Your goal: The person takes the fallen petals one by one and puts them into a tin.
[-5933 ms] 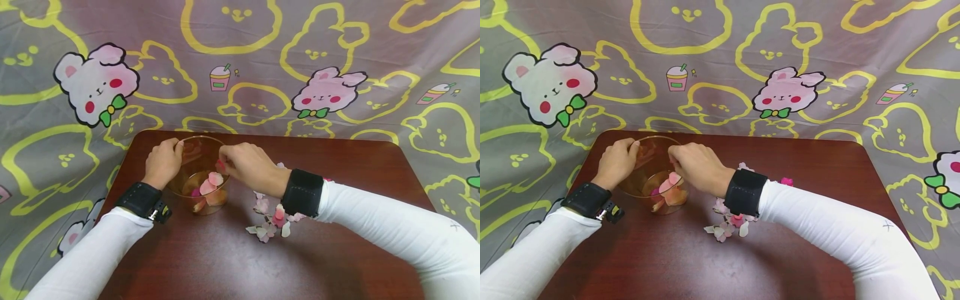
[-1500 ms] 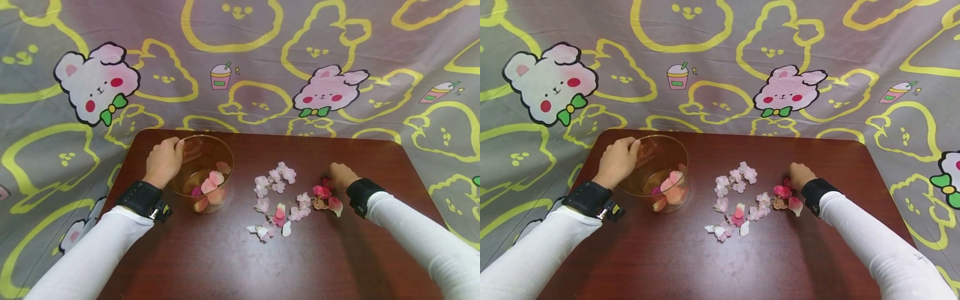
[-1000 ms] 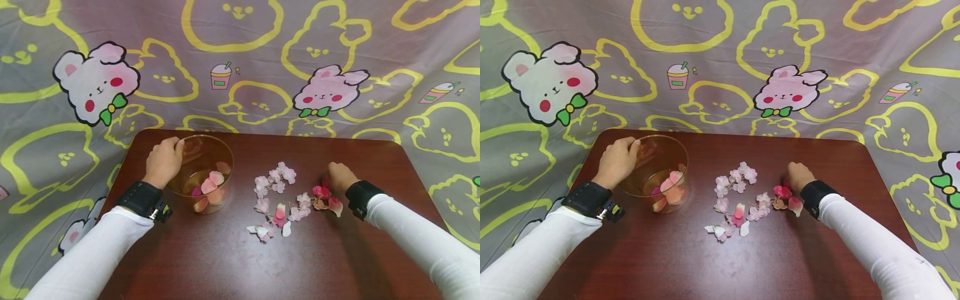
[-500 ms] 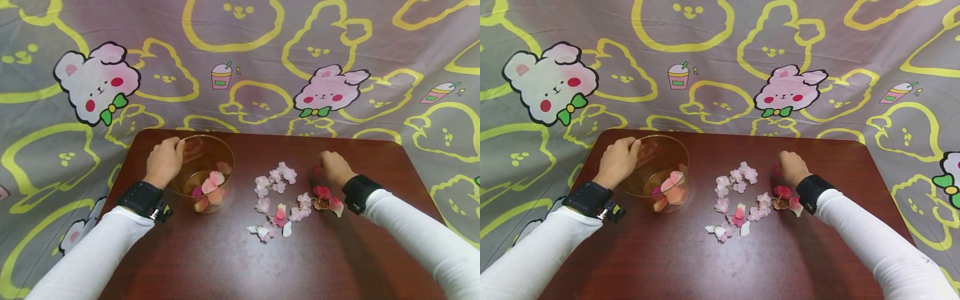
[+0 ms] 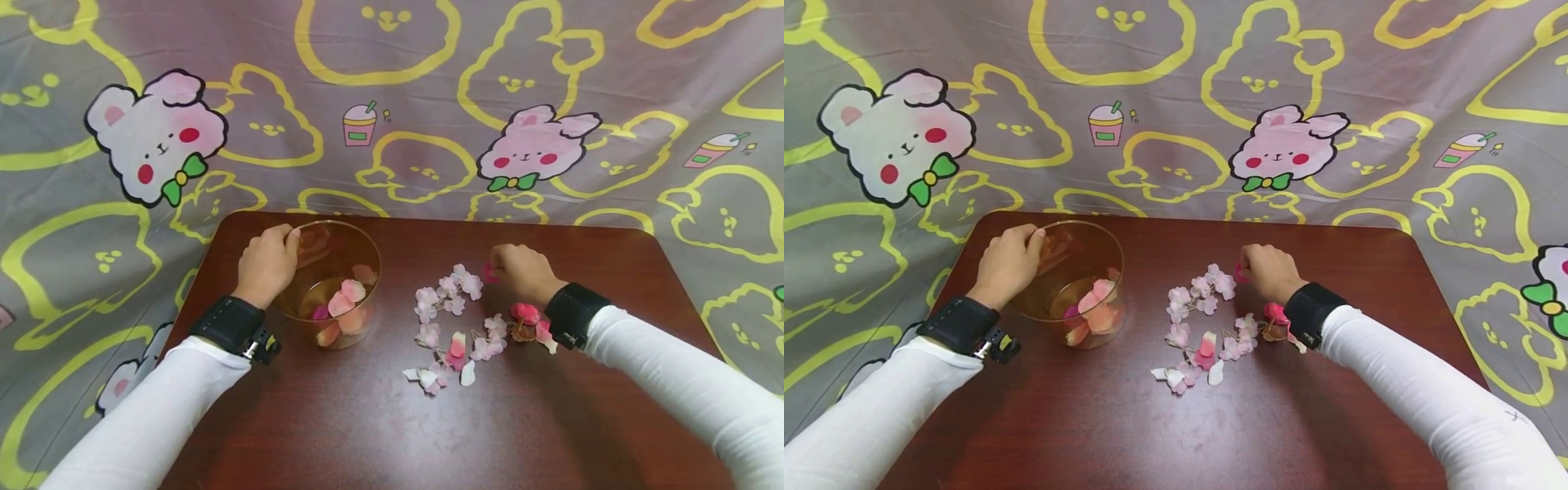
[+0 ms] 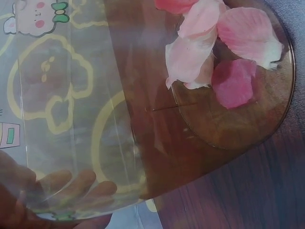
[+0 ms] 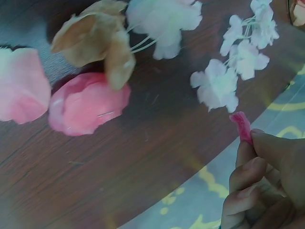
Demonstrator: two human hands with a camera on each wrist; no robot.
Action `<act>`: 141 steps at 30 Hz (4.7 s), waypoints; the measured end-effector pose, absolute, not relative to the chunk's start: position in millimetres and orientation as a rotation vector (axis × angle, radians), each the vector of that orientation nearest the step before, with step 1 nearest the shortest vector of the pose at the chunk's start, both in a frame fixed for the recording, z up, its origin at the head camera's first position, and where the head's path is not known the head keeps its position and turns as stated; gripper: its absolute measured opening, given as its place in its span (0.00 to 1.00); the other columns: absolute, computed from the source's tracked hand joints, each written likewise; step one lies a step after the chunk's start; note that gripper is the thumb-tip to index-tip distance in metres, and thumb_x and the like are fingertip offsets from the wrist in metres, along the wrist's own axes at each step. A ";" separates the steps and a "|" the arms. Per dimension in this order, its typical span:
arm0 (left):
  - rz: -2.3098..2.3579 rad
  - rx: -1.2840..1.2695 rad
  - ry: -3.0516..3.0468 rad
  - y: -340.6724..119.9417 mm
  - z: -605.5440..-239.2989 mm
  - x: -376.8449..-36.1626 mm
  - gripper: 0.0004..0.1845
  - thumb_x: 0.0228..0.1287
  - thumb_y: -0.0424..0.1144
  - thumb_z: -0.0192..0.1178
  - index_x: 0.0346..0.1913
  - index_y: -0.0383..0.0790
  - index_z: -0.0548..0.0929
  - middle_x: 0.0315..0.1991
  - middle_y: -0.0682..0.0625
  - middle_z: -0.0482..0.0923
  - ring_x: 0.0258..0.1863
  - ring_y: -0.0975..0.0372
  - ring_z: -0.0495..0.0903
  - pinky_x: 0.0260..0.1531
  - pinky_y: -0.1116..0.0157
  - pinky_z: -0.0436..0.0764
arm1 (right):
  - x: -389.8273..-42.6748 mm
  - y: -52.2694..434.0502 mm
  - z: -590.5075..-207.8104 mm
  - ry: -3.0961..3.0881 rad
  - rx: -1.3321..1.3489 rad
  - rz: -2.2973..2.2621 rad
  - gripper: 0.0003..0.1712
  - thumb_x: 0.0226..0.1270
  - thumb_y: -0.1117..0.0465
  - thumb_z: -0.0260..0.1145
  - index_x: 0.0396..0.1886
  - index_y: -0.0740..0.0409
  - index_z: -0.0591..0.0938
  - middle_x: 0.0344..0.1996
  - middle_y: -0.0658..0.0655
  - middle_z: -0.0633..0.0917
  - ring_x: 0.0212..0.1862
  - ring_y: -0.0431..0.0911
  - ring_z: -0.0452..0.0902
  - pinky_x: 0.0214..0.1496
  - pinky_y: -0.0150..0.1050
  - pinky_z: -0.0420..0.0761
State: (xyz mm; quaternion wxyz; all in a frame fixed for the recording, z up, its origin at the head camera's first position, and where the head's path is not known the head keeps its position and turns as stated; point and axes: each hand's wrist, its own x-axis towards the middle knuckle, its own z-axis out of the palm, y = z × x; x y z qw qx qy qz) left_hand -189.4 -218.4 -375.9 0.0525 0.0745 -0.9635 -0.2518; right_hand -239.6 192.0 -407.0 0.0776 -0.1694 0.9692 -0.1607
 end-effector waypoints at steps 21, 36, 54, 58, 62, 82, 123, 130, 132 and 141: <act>-0.763 0.232 -2.922 -219.2 -376.0 -187.6 0.19 0.81 0.46 0.44 0.42 0.36 0.79 0.30 0.39 0.77 0.35 0.42 0.81 0.33 0.46 0.73 | -210.1 134.1 -385.6 2.827 -0.736 -0.616 0.05 0.65 0.60 0.73 0.35 0.54 0.84 0.32 0.53 0.88 0.31 0.44 0.77 0.29 0.36 0.73; -0.760 0.226 -2.914 -218.3 -375.1 -188.3 0.19 0.81 0.47 0.43 0.44 0.36 0.80 0.34 0.37 0.80 0.40 0.38 0.83 0.36 0.43 0.75 | -196.5 93.0 -363.3 2.835 -0.943 -0.710 0.05 0.66 0.58 0.72 0.34 0.52 0.83 0.29 0.50 0.86 0.29 0.42 0.75 0.26 0.34 0.69; -0.762 0.228 -2.923 -216.8 -371.8 -188.4 0.20 0.81 0.46 0.44 0.48 0.35 0.81 0.43 0.32 0.83 0.47 0.34 0.82 0.40 0.38 0.76 | -185.7 60.4 -332.0 2.777 -1.028 -0.898 0.07 0.68 0.57 0.71 0.32 0.51 0.81 0.26 0.49 0.86 0.26 0.39 0.71 0.24 0.33 0.64; -0.760 0.228 -2.929 -216.9 -371.8 -188.4 0.20 0.81 0.46 0.43 0.51 0.34 0.81 0.47 0.31 0.83 0.49 0.33 0.82 0.42 0.37 0.76 | -184.7 51.7 -330.8 2.775 -1.007 -0.880 0.07 0.68 0.57 0.71 0.33 0.51 0.81 0.29 0.48 0.88 0.27 0.39 0.73 0.25 0.33 0.64; -0.764 0.228 -2.930 -217.2 -373.0 -188.7 0.20 0.81 0.46 0.43 0.51 0.34 0.81 0.47 0.31 0.83 0.49 0.33 0.82 0.43 0.37 0.76 | -184.0 44.1 -330.5 2.772 -1.004 -0.862 0.07 0.68 0.56 0.71 0.34 0.50 0.82 0.31 0.48 0.89 0.29 0.39 0.75 0.26 0.33 0.66; -0.770 0.240 -2.937 -217.5 -372.9 -187.9 0.20 0.82 0.47 0.43 0.46 0.36 0.80 0.41 0.34 0.82 0.46 0.34 0.82 0.40 0.39 0.76 | -182.1 35.8 -331.4 2.698 -1.033 -0.801 0.13 0.71 0.53 0.68 0.50 0.50 0.87 0.41 0.48 0.90 0.39 0.40 0.82 0.35 0.34 0.76; -0.767 0.247 -2.928 -218.3 -374.7 -189.4 0.21 0.81 0.47 0.43 0.53 0.35 0.81 0.48 0.31 0.83 0.49 0.33 0.82 0.43 0.38 0.76 | -205.1 126.1 -375.2 2.743 -0.731 -0.603 0.15 0.70 0.51 0.69 0.46 0.55 0.86 0.37 0.54 0.88 0.32 0.45 0.79 0.30 0.35 0.77; -0.769 0.247 -2.931 -218.0 -374.4 -189.3 0.21 0.81 0.48 0.42 0.51 0.36 0.81 0.46 0.32 0.83 0.48 0.34 0.82 0.43 0.38 0.75 | -217.4 150.6 -383.2 2.752 -0.648 -0.538 0.15 0.71 0.52 0.67 0.47 0.59 0.86 0.39 0.57 0.89 0.34 0.46 0.82 0.35 0.39 0.82; -0.770 0.243 -2.929 -217.8 -374.0 -189.0 0.21 0.81 0.48 0.42 0.51 0.36 0.81 0.47 0.32 0.83 0.48 0.34 0.82 0.43 0.38 0.75 | -221.0 156.7 -384.8 2.745 -0.626 -0.517 0.16 0.71 0.52 0.67 0.48 0.59 0.86 0.40 0.57 0.89 0.35 0.46 0.82 0.37 0.41 0.83; -0.771 0.239 -2.925 -218.5 -374.6 -189.5 0.21 0.82 0.48 0.42 0.49 0.36 0.81 0.43 0.33 0.82 0.46 0.35 0.82 0.41 0.39 0.75 | -232.5 185.1 -391.2 2.690 -0.510 -0.389 0.20 0.69 0.50 0.68 0.49 0.61 0.85 0.36 0.56 0.89 0.32 0.46 0.81 0.35 0.41 0.82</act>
